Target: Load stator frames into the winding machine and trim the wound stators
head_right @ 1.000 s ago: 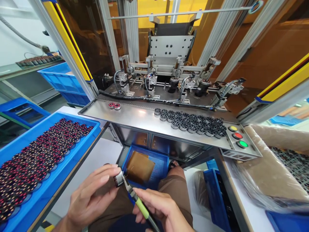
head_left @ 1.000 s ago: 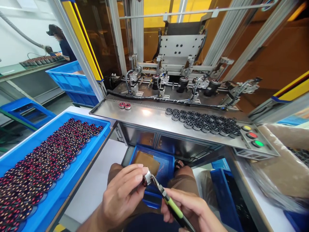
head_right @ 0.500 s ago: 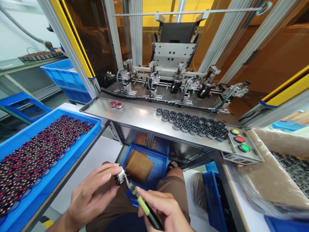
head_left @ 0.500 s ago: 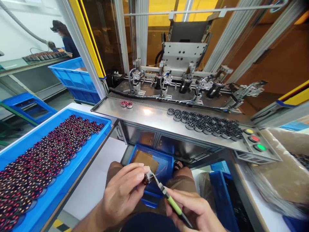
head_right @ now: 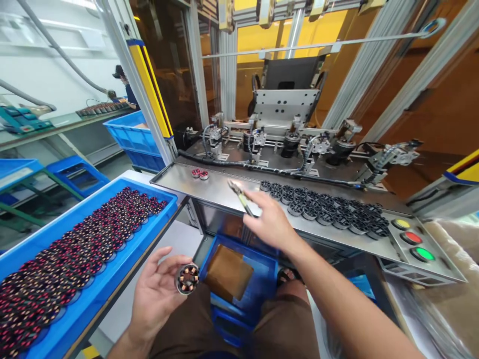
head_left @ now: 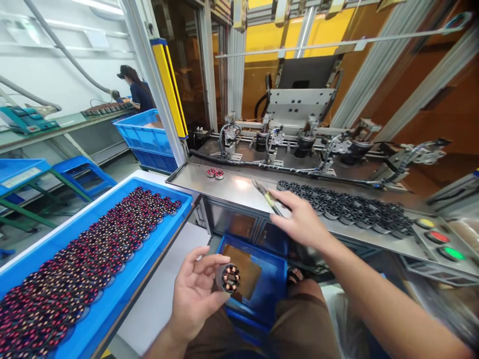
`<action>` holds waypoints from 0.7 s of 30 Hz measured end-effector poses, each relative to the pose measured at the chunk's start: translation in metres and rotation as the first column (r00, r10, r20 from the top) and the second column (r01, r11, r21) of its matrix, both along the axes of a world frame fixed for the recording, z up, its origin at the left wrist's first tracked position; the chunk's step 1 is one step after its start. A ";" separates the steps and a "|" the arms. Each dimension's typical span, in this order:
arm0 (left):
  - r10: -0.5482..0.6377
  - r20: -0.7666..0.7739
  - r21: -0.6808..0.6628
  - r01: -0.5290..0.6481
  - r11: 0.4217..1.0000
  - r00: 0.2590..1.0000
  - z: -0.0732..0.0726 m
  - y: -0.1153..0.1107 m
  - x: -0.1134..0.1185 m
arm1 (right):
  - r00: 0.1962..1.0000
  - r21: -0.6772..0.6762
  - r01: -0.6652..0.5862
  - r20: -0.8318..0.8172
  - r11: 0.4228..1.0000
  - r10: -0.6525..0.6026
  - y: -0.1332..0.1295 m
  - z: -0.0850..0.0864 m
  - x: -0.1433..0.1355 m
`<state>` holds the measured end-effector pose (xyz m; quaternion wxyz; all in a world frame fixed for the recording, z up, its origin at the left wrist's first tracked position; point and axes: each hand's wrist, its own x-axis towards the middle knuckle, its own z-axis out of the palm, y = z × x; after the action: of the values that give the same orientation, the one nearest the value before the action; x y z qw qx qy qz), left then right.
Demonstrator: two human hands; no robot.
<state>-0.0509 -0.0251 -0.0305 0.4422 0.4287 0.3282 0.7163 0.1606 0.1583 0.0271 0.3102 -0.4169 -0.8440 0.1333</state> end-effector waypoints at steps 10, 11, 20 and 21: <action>0.091 -0.008 0.036 -0.091 0.995 0.996 0.007 -0.012 -0.019 | 0.984 0.134 0.126 0.111 0.983 -0.142 0.105 -0.059 -0.066; 0.103 -0.020 0.027 -0.102 0.994 0.994 0.007 -0.012 -0.020 | 0.984 0.143 0.122 0.111 0.982 -0.138 0.108 -0.062 -0.066; 0.203 -0.185 -0.262 -0.248 0.933 0.961 -0.001 -0.041 -0.045 | 0.964 0.372 -0.256 0.024 0.892 0.266 -0.005 0.007 -0.077; 0.215 -0.260 -0.336 -0.297 0.894 0.941 -0.001 -0.048 -0.058 | 0.896 0.376 -0.431 0.069 0.820 0.440 -0.038 0.014 -0.075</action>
<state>-0.1085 -0.0735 -0.0311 0.3778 0.3653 0.5574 0.6427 0.0852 0.1200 0.0410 0.3554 -0.1434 -0.9229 0.0384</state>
